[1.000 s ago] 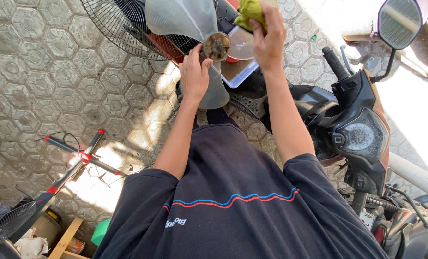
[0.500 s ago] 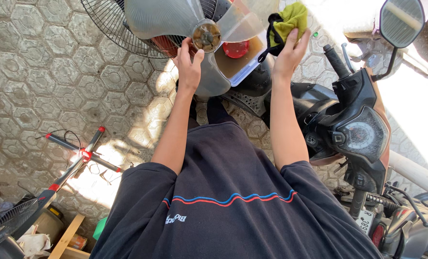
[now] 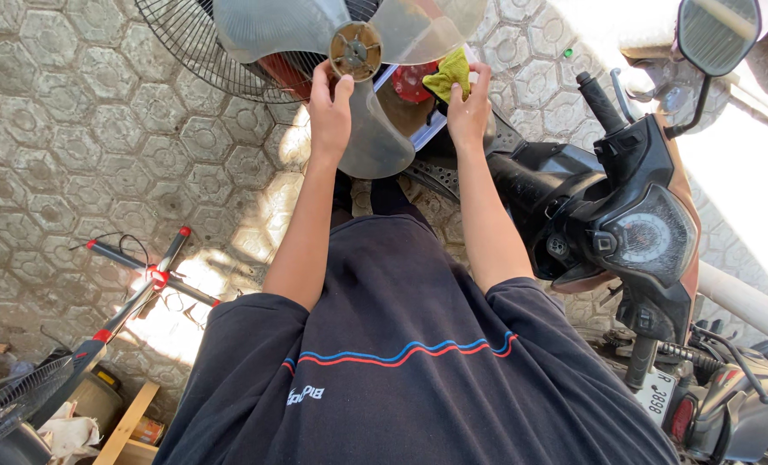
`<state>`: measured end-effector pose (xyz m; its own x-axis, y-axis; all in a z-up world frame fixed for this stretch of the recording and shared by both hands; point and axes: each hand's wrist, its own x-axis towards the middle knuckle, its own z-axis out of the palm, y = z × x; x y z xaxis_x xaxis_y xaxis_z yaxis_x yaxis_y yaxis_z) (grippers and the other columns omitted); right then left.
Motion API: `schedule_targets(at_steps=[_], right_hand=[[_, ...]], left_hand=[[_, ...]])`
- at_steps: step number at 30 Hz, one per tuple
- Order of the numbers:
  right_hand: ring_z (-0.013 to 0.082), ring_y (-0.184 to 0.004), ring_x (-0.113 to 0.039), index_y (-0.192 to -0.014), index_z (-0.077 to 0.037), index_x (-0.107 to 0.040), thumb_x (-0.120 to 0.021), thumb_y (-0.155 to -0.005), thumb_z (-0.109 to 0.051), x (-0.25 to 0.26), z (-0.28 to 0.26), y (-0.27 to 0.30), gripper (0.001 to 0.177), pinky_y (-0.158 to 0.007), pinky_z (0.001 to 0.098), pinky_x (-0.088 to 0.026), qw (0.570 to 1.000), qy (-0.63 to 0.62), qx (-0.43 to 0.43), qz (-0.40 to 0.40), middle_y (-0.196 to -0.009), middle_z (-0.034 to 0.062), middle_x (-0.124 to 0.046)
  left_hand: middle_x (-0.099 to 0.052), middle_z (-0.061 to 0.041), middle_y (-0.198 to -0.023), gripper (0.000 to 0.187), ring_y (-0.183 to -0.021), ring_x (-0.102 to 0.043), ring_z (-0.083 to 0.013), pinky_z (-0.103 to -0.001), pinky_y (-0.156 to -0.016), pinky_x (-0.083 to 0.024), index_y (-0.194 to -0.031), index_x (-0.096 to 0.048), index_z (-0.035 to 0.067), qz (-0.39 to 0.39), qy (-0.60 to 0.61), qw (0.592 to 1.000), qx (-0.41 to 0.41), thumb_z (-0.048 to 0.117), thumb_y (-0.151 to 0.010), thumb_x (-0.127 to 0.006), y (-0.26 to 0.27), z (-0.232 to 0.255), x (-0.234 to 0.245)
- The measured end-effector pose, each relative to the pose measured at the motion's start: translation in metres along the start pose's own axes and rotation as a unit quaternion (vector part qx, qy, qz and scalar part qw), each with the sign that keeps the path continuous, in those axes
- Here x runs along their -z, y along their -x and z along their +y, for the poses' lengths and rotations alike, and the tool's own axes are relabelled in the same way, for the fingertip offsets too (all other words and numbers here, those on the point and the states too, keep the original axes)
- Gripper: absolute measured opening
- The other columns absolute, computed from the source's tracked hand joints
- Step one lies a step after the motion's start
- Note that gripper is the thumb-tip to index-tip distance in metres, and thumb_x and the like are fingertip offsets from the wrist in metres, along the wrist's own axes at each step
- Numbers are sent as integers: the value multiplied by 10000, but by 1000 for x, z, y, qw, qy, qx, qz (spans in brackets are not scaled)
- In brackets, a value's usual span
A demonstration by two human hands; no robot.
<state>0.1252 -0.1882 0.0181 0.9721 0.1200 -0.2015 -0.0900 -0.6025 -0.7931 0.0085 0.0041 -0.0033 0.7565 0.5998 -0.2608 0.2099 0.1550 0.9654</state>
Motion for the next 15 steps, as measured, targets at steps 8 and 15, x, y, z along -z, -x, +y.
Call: schedule_targets(at_steps=[8, 15], right_hand=[[405, -945, -666, -1318, -232, -524, -590, -836, 3, -13, 17, -3, 540, -779, 507, -514, 944, 271, 184, 49, -1075, 168, -690], [368, -1167, -667, -1283, -92, -625, -605, -1048, -86, -42, 14, -4, 236, -1013, 459, -530, 955, 173, 140, -195, -1226, 154, -666]], left_hand=[[-740, -65, -1092, 381, -999, -694, -165, -327, -948, -523, -1316, -590, 23, 46, -121, 992, -6, 200, -985, -652, -2, 8, 2], [-730, -69, -1092, 400, -980, -684, -163, -335, -930, -522, -1337, -565, 10, 44, -123, 991, 4, 191, -990, -645, 7, 16, 10]])
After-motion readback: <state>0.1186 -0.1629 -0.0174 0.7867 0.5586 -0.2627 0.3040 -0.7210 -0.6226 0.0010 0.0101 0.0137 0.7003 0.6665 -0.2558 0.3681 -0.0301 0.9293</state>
